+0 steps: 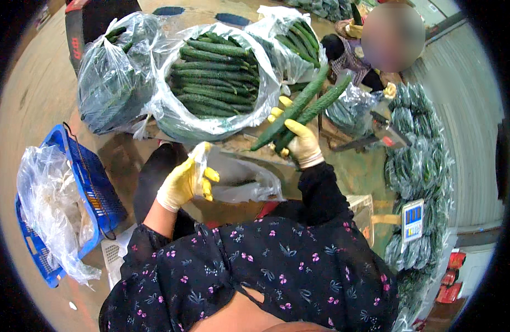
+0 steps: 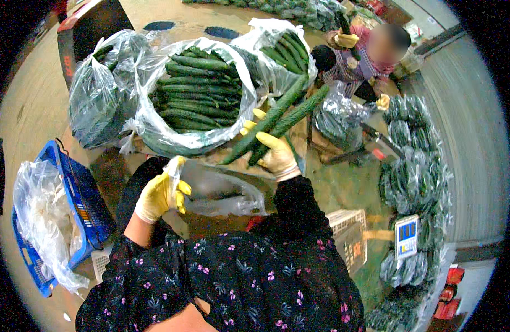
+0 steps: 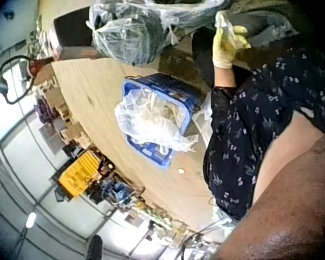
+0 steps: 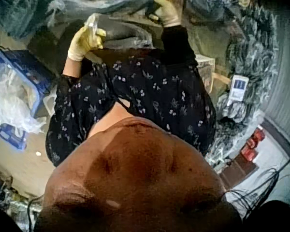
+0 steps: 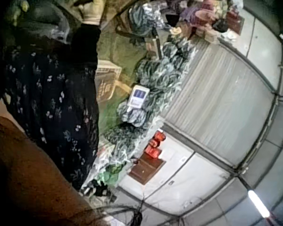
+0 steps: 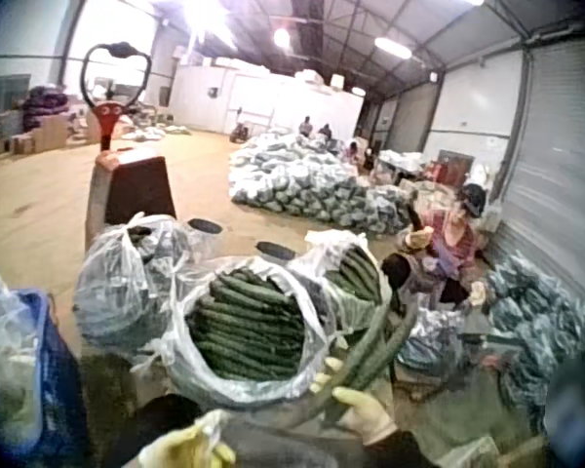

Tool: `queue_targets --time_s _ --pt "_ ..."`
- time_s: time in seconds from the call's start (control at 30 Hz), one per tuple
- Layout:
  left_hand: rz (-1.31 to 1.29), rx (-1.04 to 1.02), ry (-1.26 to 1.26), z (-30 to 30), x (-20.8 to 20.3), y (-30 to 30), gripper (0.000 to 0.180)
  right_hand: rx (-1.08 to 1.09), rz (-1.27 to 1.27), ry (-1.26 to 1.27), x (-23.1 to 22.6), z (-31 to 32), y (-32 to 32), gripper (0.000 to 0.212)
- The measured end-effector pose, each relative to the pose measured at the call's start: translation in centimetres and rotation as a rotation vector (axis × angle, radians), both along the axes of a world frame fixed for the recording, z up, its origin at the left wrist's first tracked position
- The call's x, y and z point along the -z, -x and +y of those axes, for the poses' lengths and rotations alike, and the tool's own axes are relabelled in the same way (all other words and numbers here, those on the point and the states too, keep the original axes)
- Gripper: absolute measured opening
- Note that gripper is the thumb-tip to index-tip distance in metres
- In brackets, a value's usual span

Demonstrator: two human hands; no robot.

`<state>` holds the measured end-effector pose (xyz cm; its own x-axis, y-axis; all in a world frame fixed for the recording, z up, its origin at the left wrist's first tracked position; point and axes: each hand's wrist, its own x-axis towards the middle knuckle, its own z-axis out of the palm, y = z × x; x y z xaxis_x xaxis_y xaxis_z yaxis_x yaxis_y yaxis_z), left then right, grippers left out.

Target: The person sorts and packs cucumbers into plastic bags, weighing them on a scale and sealing the bags by hand.

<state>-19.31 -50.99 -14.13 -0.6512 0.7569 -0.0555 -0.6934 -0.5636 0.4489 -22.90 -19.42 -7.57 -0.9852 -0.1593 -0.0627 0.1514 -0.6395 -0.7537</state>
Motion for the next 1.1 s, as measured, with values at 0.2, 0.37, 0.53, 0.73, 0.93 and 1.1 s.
queue_targets --time_s 0.2,0.37,0.53,0.73,0.93,1.1 --pt "-0.036 -0.062 -0.078 -1.0 -0.3 -1.0 0.062 -0.032 0.049 -0.076 5.6 -4.0 -3.0 0.057" --pt "-0.037 -0.04 -0.103 -1.2 0.2 -0.6 0.063 -0.337 -0.044 -0.5 9.7 -8.7 -6.9 0.051" --pt "0.001 -0.077 -0.148 -1.9 -1.3 -0.6 0.063 -0.38 0.232 -1.644 21.8 -4.3 -8.0 0.056" --pt "-0.006 0.08 -0.111 -1.7 -0.2 -0.8 0.07 -1.2 -0.097 -1.648 12.2 0.4 -5.7 0.048" --pt "0.036 0.442 0.02 1.1 1.0 -2.2 0.077 -0.576 0.171 -0.924 -4.0 -8.3 2.8 0.02" --pt "0.022 0.513 -0.003 1.8 0.0 -1.7 0.072 -0.24 0.378 -1.461 6.4 -9.3 14.7 0.023"
